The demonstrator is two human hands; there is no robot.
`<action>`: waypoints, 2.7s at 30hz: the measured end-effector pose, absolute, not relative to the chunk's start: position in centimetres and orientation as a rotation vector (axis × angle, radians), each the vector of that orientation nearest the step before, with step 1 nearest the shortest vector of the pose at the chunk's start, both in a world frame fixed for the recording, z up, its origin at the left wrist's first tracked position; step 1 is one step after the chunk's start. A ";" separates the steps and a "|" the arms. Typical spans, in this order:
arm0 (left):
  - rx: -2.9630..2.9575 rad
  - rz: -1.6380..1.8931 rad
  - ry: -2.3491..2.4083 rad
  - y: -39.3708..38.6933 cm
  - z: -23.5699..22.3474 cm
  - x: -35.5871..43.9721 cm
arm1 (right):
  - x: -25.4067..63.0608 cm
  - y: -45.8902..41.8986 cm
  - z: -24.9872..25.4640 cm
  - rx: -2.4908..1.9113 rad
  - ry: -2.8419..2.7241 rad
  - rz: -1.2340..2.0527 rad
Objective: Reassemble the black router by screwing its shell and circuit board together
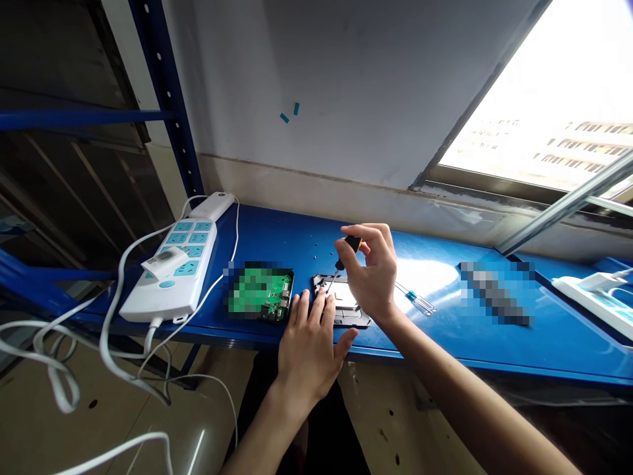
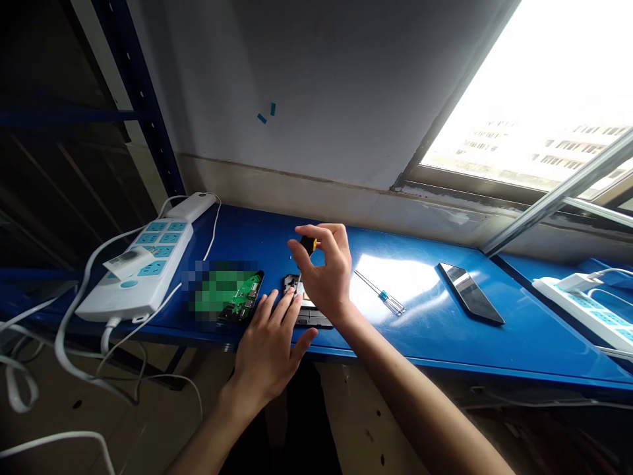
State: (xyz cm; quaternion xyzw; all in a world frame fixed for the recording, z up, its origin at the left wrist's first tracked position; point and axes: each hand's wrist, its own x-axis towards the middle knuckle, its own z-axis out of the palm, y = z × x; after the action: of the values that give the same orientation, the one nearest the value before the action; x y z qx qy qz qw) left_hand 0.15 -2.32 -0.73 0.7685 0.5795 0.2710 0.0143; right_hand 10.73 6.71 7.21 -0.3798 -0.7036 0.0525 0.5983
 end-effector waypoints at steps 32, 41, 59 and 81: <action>2.297 0.994 1.733 -2.1 -0.4 -0.2 | 18.1 7.3 8.4 -1.398 -2.219 0.295; 2.257 0.823 1.863 1.3 2.1 0.0 | 19.8 5.2 6.2 -1.498 -2.544 0.319; 2.218 0.751 1.857 5.8 4.8 -1.0 | 19.4 7.6 5.8 -1.467 -2.413 0.274; 2.267 0.786 1.656 1.3 2.2 -0.9 | 20.0 10.5 3.1 -1.687 -2.403 -0.014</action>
State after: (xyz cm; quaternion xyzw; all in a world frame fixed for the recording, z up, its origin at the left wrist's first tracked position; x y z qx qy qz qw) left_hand -0.92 1.33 2.23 0.7726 0.5644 0.2678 0.1131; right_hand 20.00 10.52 3.11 -0.5715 -0.8141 -0.0048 0.1027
